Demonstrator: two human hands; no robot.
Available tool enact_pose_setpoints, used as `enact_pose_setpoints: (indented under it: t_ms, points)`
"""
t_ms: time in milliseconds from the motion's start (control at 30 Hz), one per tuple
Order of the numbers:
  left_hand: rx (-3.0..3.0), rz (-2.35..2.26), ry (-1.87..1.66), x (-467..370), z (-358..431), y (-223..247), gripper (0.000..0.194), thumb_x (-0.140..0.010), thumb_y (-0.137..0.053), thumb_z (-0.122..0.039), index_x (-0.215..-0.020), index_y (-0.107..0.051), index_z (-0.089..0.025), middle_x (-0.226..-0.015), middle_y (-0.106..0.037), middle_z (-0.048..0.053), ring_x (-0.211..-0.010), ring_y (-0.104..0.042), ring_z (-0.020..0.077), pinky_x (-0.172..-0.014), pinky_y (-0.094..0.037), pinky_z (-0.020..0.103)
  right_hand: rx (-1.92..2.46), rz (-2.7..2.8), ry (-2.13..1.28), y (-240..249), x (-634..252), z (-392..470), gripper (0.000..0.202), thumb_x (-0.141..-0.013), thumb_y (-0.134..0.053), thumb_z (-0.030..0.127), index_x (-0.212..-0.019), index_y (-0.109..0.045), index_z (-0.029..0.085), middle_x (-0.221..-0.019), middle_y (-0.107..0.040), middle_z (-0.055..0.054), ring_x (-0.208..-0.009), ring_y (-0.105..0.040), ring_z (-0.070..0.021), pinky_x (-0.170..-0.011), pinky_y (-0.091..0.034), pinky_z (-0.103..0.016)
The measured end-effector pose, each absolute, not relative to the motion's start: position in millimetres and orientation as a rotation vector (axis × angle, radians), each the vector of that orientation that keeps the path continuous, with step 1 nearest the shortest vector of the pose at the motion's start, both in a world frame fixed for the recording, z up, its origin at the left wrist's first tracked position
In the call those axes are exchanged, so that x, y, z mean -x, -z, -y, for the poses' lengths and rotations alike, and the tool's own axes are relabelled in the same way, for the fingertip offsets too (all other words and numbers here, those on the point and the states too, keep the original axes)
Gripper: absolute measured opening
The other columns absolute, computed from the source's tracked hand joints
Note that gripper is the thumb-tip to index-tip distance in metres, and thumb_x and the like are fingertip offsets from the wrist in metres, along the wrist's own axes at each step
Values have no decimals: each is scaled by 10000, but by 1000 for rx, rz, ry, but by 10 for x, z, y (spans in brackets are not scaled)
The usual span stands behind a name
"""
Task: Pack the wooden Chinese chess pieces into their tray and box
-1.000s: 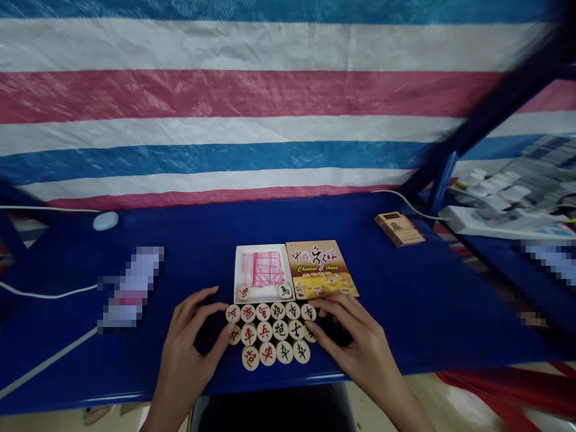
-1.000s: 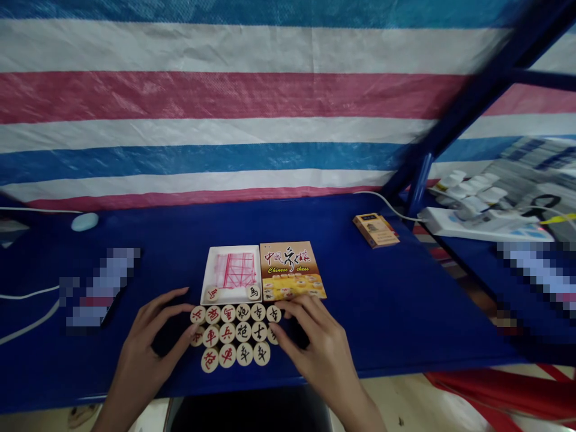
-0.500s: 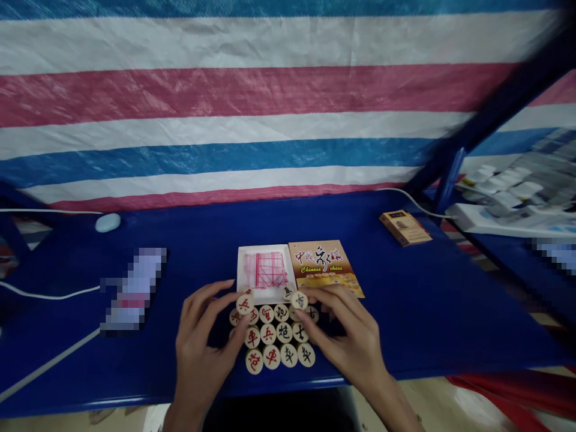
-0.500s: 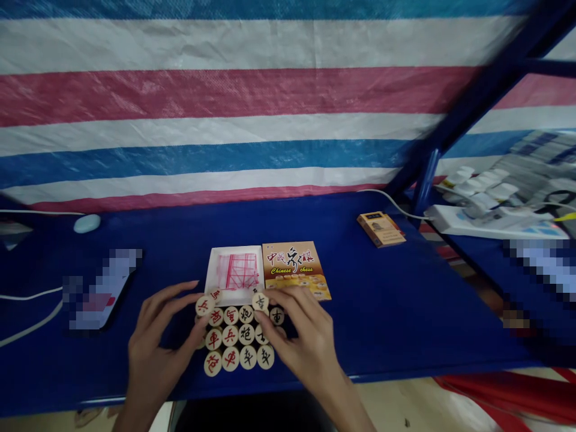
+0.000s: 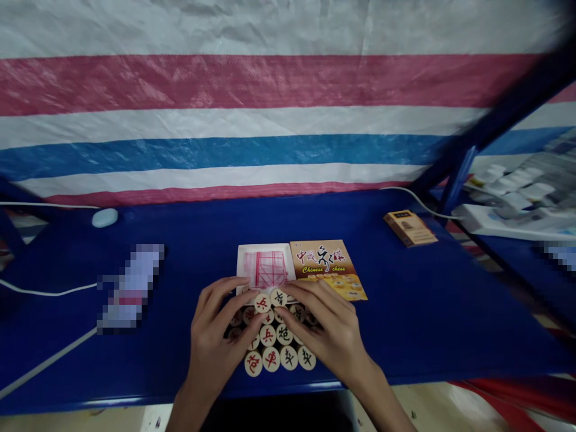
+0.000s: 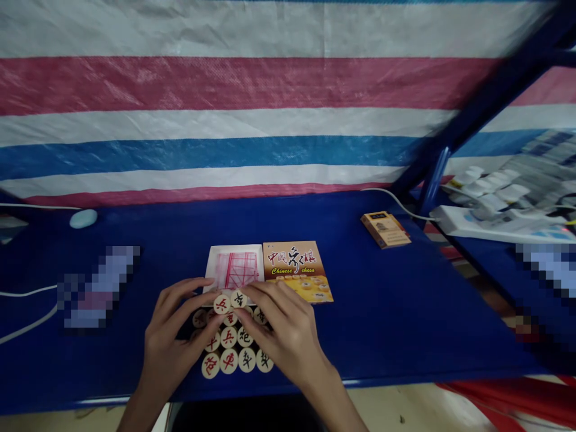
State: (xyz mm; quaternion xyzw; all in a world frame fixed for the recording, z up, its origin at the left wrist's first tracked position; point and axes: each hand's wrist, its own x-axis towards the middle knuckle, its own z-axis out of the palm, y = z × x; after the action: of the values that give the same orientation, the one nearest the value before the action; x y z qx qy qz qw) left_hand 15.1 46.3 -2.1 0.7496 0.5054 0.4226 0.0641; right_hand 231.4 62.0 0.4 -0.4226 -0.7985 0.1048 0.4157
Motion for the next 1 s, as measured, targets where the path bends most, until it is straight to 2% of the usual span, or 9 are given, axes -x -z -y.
enact_pose_setpoints:
  t_ms: [700,833,1000]
  points:
    - [-2208,-1566,-1279,-173,-485,6,236,-871,-744,-235,-1096,-672,-243,-1191,-671,52,-1131,-591,239,-971,-502,427,1086,1986,-312,17,-2283,-575,336,-887,-729,208,-1211,-652,262,-1077,-731,-29,-991,-659,-201,-853,-549,-373]
    - [-2194,-1638,-1278,-187,-513,27,256,-881,-726,-216,-1129,-680,-255,-1239,-655,50,-1194,-569,245,-1008,-495,441,1185,1931,-195,-14,-2247,-636,295,-890,-721,220,-1180,-678,254,-1065,-737,-30,-1018,-628,-228,-898,-519,-412]
    - [-2221,-1731,-1240,-211,-562,45,227,-893,-706,-238,-1118,-694,-268,-1332,-624,47,-1344,-492,293,-1087,-447,521,1236,1966,-125,9,-2224,-693,273,-900,-703,254,-1173,-696,255,-1131,-730,-37,-1117,-595,-261,-972,-479,-467]
